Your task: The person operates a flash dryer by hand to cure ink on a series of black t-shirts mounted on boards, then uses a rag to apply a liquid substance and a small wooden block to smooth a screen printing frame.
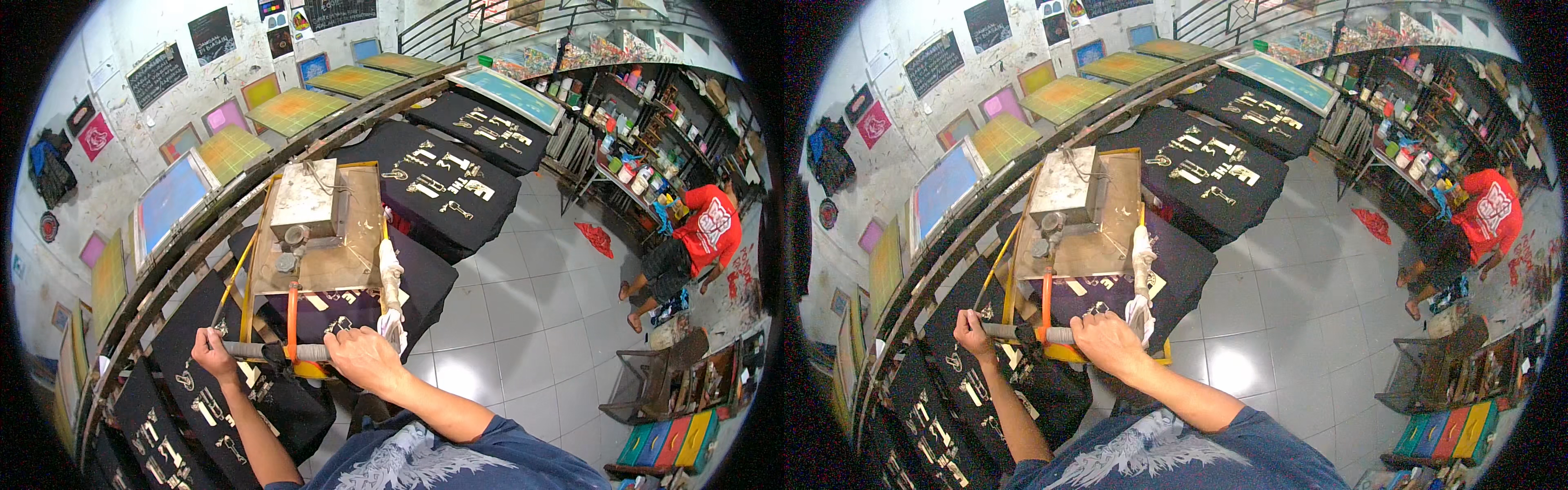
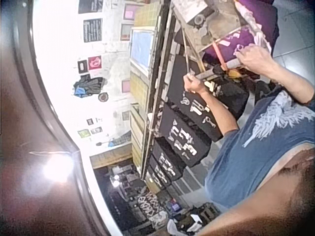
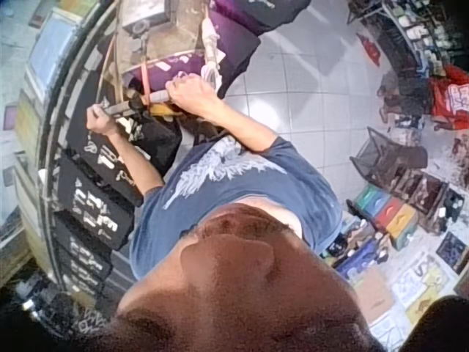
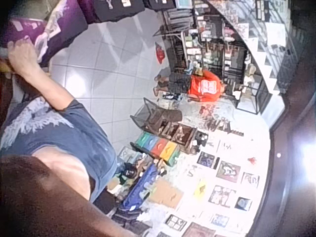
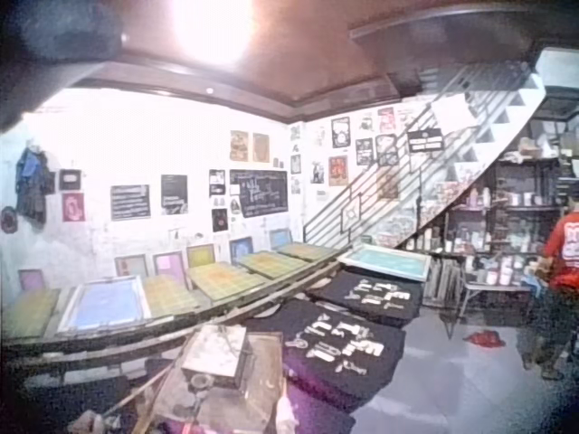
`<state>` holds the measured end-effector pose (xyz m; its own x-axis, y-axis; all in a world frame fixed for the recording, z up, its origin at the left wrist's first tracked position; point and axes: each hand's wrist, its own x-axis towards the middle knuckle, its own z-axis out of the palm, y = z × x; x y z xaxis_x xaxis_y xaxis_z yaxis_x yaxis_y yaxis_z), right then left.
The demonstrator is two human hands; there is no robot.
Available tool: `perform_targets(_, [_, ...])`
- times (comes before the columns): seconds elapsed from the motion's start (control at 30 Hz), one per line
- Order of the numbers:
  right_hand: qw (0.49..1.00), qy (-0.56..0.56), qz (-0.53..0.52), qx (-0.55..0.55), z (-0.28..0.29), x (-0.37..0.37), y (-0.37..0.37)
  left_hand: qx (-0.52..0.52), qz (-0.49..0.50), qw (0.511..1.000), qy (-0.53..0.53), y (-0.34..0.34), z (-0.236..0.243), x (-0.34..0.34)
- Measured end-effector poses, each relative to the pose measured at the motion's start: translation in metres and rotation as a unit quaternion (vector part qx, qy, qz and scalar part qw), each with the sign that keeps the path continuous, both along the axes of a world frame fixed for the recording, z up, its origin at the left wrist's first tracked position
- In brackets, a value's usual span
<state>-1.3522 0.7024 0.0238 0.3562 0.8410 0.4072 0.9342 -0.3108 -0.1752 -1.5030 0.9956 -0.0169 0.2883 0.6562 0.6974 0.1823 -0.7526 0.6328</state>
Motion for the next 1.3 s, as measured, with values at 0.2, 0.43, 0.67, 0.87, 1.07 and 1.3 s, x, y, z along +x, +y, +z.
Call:
perform_targets(0.2, [1.0,-0.011,0.002,-0.027,0.0076,-0.0001,-0.0014,-0.005,0.0,1.0,0.001,0.0002,-0.001,-0.0011])
perform_targets(0.43, [1.0,-0.019,-0.001,-0.022,0.0045,0.0,-0.0007,-0.003,-0.003,1.0,0.011,0.0036,-0.0027,-0.0028])
perform_targets(0.67, [1.0,-0.013,-0.003,-0.005,0.0,-0.0002,0.0003,0.007,-0.008,1.0,0.0,0.0013,-0.0022,-0.0006])
perform_targets(0.87, [1.0,0.002,-0.004,-0.005,-0.0017,-0.0002,0.0003,0.004,-0.006,1.0,-0.004,-0.0002,-0.0017,0.0001])
perform_targets(1.07, [1.0,-0.005,-0.003,-0.007,-0.0002,0.0,0.0002,0.014,-0.014,1.0,-0.008,0.0042,-0.0042,-0.0007])
perform_targets(1.3, [1.0,0.003,-0.002,-0.003,-0.0001,0.0009,-0.0001,0.0,-0.017,1.0,-0.002,0.002,-0.0021,0.0003])
